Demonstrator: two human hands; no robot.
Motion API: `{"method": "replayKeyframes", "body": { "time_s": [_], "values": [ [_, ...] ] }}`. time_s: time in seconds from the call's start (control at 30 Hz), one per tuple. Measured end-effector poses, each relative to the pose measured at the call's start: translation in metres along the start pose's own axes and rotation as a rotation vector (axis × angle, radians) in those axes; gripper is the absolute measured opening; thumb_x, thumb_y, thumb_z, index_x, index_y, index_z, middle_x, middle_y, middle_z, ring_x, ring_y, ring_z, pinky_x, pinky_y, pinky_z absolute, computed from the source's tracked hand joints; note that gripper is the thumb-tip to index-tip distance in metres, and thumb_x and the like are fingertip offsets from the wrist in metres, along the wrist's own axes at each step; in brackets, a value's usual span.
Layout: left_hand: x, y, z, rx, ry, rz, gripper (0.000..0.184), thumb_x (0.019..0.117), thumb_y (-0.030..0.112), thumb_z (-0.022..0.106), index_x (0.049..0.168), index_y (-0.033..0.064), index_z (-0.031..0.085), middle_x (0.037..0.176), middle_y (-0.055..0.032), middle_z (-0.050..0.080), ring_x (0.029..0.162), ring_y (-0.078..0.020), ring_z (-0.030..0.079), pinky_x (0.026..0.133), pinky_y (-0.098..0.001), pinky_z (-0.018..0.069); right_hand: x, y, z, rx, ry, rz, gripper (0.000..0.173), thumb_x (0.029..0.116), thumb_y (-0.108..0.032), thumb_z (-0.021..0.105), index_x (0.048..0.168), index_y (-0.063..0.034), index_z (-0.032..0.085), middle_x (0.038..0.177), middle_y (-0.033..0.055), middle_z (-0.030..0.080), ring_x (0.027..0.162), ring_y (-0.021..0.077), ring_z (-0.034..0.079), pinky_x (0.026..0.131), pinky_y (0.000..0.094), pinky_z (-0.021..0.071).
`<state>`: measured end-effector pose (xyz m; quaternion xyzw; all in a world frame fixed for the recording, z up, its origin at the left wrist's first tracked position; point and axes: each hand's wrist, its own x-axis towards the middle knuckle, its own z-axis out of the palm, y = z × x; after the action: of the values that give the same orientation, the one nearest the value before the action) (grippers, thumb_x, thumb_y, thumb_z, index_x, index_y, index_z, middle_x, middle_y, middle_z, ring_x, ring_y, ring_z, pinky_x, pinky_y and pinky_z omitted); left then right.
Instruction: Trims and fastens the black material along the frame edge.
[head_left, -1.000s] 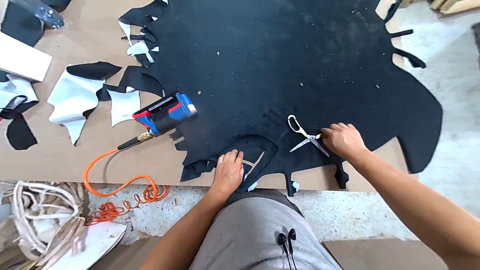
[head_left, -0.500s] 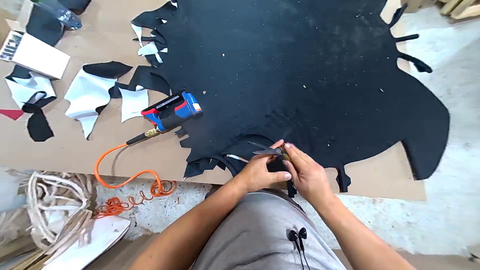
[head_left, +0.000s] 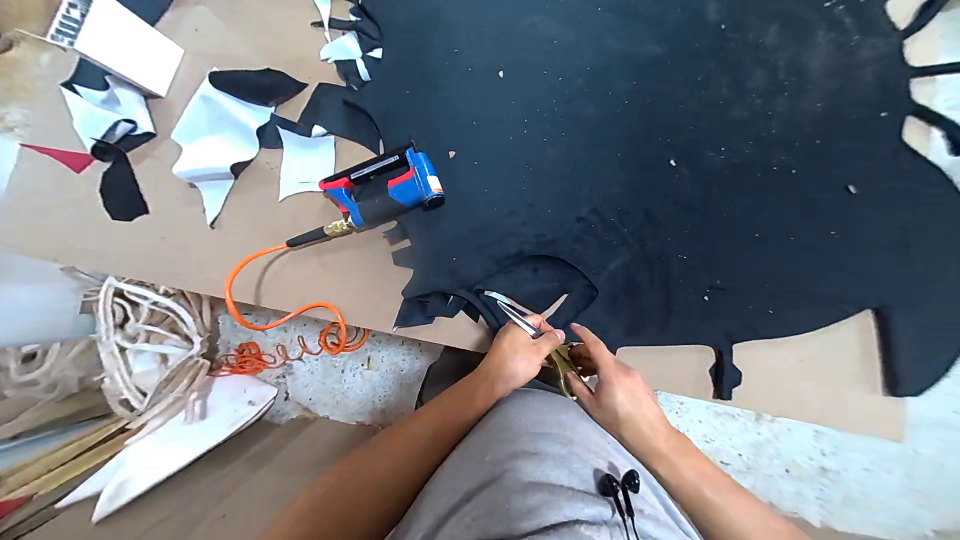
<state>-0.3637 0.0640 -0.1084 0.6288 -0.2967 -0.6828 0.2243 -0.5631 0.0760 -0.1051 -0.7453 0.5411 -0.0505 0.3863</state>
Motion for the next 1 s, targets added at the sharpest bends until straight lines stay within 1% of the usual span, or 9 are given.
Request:
{"method": "replayKeyframes", "body": {
  "time_s": [0.1,0.17,0.27,0.33,0.4,0.47,0.57,0.7,1.0],
  "values": [
    [-0.002,0.0,-0.01,0.041,0.017,0.01,0.02,0.1017,0.029,0.067,0.106,0.0105,0.072,0.092,-0.0056,0.072,0.08,-0.0165,0.07,0.074,-0.038,0.0607,0.015,-0.008,0.003,-0.063,-0.17,0.08,0.058,0.0952,-0.034,0.069,0.149,-0.0216,0.052,0.101,0.0021,0.077,0.09,0.0194,0.075,0.084,0.0491,0.0619],
    [-0.003,0.001,-0.015,0.136,-0.069,0.029,0.024,0.1002,0.032,0.069,0.108,0.0096,0.072,0.091,-0.0058,0.072,0.078,-0.0159,0.069,0.075,-0.0381,0.0592,0.019,-0.006,-0.001,-0.035,-0.284,0.137,0.048,0.092,-0.039,0.069,0.138,-0.0252,0.062,0.094,0.001,0.076,0.085,0.0195,0.073,0.08,0.0512,0.0599],
    [0.004,0.005,-0.025,0.46,-0.203,0.116,0.043,0.0926,0.039,0.077,0.124,0.0107,0.069,0.126,-0.0048,0.068,0.114,-0.0157,0.067,0.102,-0.04,0.0567,0.007,0.023,-0.024,0.299,-0.4,0.265,0.051,0.0877,-0.034,0.075,0.137,-0.0233,0.065,0.1,-0.0028,0.076,0.087,0.0124,0.072,0.082,0.0415,0.0619],
    [0.016,0.0,-0.025,0.791,-0.055,0.277,0.051,0.0943,0.039,0.073,0.137,0.0124,0.064,0.144,-0.0081,0.058,0.132,-0.0223,0.057,0.111,-0.0457,0.0482,-0.007,0.051,-0.041,0.636,-0.434,0.4,0.056,0.0854,-0.028,0.078,0.137,-0.012,0.062,0.104,0.0056,0.075,0.091,0.0195,0.073,0.084,0.0422,0.0629],
    [0.042,-0.011,-0.018,1.013,0.136,0.489,0.051,0.096,0.034,0.071,0.139,0.0082,0.061,0.144,-0.0143,0.058,0.135,-0.0313,0.054,0.111,-0.052,0.0458,-0.012,0.073,-0.055,0.799,-0.442,0.476,0.061,0.0804,-0.041,0.084,0.129,-0.0102,0.064,0.09,0.005,0.07,0.072,0.0164,0.067,0.065,0.0351,0.0595],
    [0.067,-0.013,-0.005,1.154,0.221,0.571,0.054,0.098,0.032,0.068,0.143,0.0042,0.057,0.145,-0.0185,0.056,0.135,-0.0357,0.054,0.11,-0.0546,0.0449,-0.003,0.088,-0.066,0.849,-0.558,0.491,0.068,0.0754,-0.058,0.085,0.121,-0.0115,0.066,0.078,0.0004,0.064,0.058,0.0101,0.059,0.053,0.0266,0.0534],
    [0.093,-0.011,0.006,1.243,0.363,0.601,0.041,0.1026,0.029,0.06,0.132,0.002,0.063,0.131,-0.0169,0.064,0.122,-0.0336,0.062,0.102,-0.0515,0.0496,0.036,0.103,-0.073,0.816,-0.766,0.425,0.072,0.0763,-0.067,0.079,0.12,-0.0111,0.065,0.077,-0.0013,0.063,0.06,0.0095,0.06,0.057,0.027,0.0538],
    [0.092,-0.02,0.003,1.199,0.54,0.71,0.017,0.0971,0.008,0.059,0.103,0.0019,0.074,0.098,-0.0128,0.071,0.093,-0.0302,0.069,0.08,-0.0456,0.0574,0.075,0.109,-0.059,0.787,-0.768,0.377,0.051,0.0842,-0.05,0.078,0.113,-0.01,0.067,0.072,-0.0013,0.061,0.057,0.0077,0.055,0.055,0.0246,0.0499],
    [0.072,-0.017,0.015,1.014,0.702,0.655,0.021,0.0971,0.006,0.059,0.107,0.0054,0.077,0.103,-0.0089,0.074,0.095,-0.0253,0.071,0.079,-0.0401,0.0604,0.121,0.11,-0.075,0.484,-0.775,0.224,0.042,0.0847,-0.052,0.08,0.107,-0.0164,0.073,0.066,0.0003,0.062,0.048,0.0096,0.052,0.046,0.0259,0.0449]
  ]
}}
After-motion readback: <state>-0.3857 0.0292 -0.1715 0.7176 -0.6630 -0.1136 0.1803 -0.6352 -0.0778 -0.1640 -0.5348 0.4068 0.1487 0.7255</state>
